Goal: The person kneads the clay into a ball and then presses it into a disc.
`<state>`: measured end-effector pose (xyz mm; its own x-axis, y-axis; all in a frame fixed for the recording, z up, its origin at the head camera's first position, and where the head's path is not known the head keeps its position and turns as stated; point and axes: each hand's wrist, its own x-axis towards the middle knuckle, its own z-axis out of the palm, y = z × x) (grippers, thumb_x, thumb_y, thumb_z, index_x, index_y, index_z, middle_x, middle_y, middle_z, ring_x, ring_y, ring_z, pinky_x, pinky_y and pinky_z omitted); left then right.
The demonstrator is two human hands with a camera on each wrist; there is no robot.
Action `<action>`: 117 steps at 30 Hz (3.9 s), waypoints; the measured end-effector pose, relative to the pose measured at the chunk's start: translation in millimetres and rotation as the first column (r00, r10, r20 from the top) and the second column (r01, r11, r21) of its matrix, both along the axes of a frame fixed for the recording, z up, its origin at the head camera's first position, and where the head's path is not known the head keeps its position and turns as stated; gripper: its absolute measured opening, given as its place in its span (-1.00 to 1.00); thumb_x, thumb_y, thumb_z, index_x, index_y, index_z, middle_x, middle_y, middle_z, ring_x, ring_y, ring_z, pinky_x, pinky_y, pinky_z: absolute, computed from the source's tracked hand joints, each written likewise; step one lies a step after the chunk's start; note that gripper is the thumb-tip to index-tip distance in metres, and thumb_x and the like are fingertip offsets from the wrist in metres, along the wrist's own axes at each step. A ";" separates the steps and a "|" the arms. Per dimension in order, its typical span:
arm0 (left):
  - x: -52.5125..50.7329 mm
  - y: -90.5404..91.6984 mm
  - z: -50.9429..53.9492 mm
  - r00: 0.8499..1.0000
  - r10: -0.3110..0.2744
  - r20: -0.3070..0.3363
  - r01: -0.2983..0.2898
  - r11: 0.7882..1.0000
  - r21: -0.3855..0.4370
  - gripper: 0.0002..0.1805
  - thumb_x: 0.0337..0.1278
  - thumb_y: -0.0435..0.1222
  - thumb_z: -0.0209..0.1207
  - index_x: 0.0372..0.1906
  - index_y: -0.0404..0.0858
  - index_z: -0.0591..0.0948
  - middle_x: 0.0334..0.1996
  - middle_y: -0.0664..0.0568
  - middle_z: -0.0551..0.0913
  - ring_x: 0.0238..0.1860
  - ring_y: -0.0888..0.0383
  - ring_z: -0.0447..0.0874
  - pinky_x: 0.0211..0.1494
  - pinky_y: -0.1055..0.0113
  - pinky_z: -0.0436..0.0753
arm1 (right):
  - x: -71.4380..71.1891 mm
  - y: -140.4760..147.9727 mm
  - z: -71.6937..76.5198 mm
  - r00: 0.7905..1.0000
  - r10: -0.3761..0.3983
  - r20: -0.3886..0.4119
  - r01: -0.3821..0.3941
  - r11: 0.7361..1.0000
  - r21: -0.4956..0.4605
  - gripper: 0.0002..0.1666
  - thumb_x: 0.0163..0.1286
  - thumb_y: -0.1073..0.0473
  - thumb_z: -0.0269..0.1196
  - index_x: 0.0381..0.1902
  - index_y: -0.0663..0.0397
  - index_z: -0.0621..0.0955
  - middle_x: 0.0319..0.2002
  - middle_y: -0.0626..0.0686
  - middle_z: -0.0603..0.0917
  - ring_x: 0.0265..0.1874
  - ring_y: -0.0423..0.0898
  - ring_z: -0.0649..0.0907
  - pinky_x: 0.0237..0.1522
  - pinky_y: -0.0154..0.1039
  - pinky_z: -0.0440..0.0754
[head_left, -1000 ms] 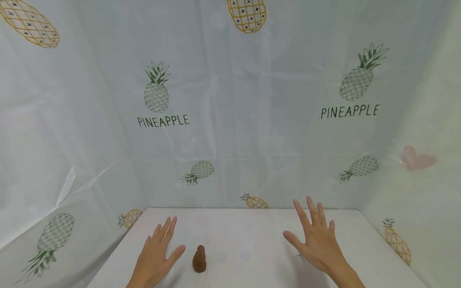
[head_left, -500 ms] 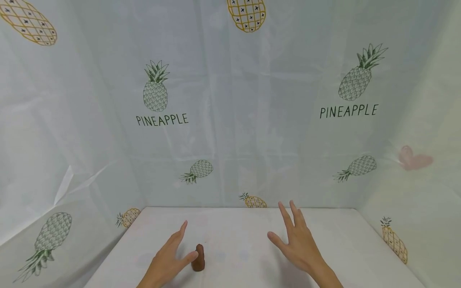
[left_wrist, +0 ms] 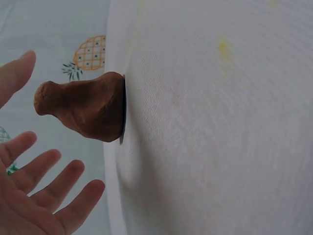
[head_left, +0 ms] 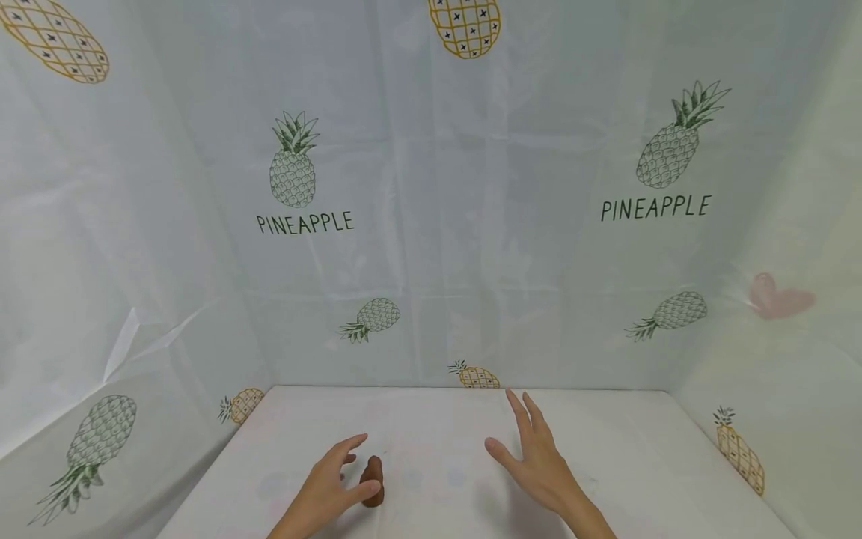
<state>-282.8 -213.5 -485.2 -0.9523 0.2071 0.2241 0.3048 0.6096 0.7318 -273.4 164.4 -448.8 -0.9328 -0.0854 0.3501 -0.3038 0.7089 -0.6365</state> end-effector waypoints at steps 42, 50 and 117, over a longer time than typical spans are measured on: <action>-18.8 11.5 8.7 0.995 -0.101 -0.014 0.102 0.993 0.056 -0.61 0.34 -0.14 0.44 0.16 -0.10 0.60 0.01 0.04 0.70 0.08 0.03 0.69 0.02 0.28 0.74 | -16.1 -30.8 -18.1 0.995 0.095 0.031 -0.081 0.950 -0.301 -0.10 0.61 -0.25 0.17 0.71 -0.09 0.14 0.63 0.35 0.16 0.48 0.52 0.34 0.35 0.54 0.38; -20.0 27.3 32.0 0.991 -0.114 -0.070 0.120 0.989 0.089 -0.62 0.38 -0.16 0.41 0.21 -0.02 0.62 0.08 0.09 0.66 0.10 0.06 0.67 -0.01 0.34 0.74 | -18.3 -27.8 -3.1 0.992 0.128 -0.009 -0.124 0.933 -0.337 -0.16 0.68 -0.20 0.06 0.72 -0.08 0.11 0.63 0.39 0.10 0.47 0.58 0.29 0.29 0.60 0.37; -5.8 191.8 80.9 0.878 -0.290 -0.380 0.343 0.936 0.079 -0.60 0.13 -0.27 0.56 0.06 0.11 0.79 0.00 0.40 0.75 0.05 0.37 0.65 0.07 0.38 0.66 | -20.2 -15.2 50.1 0.905 0.417 -0.078 -0.318 0.545 -0.776 -0.20 0.72 -0.35 -0.44 0.77 -0.29 -0.14 0.73 0.16 -0.21 0.68 0.37 -0.15 0.52 0.59 -0.23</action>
